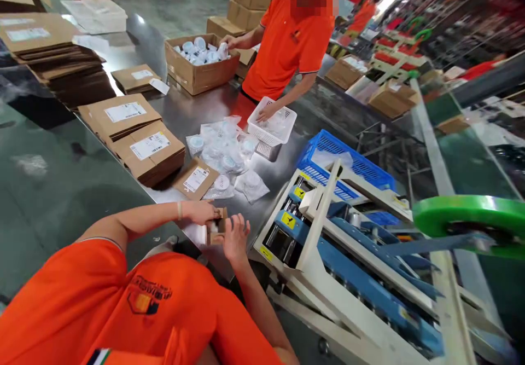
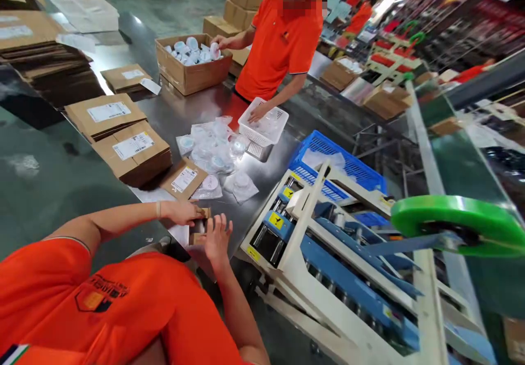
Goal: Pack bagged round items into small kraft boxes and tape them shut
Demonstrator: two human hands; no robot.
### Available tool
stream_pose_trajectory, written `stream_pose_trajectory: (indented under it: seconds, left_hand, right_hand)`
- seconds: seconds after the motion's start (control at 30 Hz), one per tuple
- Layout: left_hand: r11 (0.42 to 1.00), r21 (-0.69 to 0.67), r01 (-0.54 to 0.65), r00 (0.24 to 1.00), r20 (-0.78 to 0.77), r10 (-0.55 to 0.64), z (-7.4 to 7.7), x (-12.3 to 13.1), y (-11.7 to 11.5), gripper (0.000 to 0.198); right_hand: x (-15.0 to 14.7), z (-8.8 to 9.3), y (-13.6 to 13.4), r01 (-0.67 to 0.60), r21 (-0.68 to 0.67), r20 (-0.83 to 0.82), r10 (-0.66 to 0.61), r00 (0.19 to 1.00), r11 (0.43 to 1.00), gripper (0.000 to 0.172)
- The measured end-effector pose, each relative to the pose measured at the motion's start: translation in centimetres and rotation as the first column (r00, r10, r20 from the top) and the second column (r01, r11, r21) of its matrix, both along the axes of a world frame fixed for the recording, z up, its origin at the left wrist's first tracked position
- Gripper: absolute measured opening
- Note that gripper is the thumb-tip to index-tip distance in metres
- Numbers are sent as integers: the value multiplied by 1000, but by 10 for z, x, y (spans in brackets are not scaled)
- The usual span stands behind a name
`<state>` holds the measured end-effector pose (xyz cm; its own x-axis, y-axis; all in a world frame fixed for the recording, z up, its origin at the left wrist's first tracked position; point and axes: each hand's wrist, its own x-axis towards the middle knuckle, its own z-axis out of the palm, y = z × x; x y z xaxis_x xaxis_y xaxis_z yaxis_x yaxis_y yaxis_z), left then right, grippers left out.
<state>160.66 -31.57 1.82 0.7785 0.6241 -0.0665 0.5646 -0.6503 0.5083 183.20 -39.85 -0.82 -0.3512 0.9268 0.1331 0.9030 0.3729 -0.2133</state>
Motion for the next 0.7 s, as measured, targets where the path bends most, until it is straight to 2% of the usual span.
stream_pose_trajectory:
  seconds: [0.07,0.1,0.2,0.27,0.3,0.37,0.43,0.47,0.5,0.57,0.63,0.7]
  left_hand:
    - [993,-32,117,993,14,-117,0,-4,6,16]
    - [991,-38,127,992,28,-126,-2,-2,8,16]
    - [999,-11,-40,996,80,41,-13,12,7,16]
    - [976,-1,-217,970,116,216,-25,24,1,17]
    - [951,-6,-310,943,129,308,-32,28,-3,17]
    - [885,-32,-464,872,158,463,-46,32,-10,17]
    - [824,-75,-561,802,199,564,-61,32,-14,19]
    - [789,-113,-604,753,243,611,-68,31,-13,20]
    - [752,-158,-640,697,291,655,-75,31,-12,22]
    - [674,-254,-693,576,368,730,-83,32,-7,27]
    - [619,-337,-709,488,398,777,-85,36,-4,31]
    - [554,-446,-703,398,398,826,-80,38,-5,34]
  right_hand:
    - [1,-7,-2,154,-1,-23,-154,988,988,50]
    - [-1,-12,-3,205,-23,-35,-206,978,979,48]
    - [-10,-21,-2,251,-119,-83,-262,962,961,37]
    - [-17,-21,-4,252,-187,-122,-277,953,950,42]
    - [-21,-19,-7,258,-219,-133,-291,947,941,50]
    - [-31,-13,-15,296,-275,-126,-339,932,915,85]
    - [-45,-9,-24,348,-311,-99,-394,914,884,123]
    - [-53,-9,-28,360,-329,-88,-408,909,873,133]
    - [-62,-9,-30,367,-353,-71,-416,907,861,138]
    - [-80,-10,-34,374,-409,-19,-417,909,833,136]
    - [-90,-10,-33,387,-457,39,-417,908,801,128]
    - [-85,-9,-27,383,-480,29,-423,906,789,116]
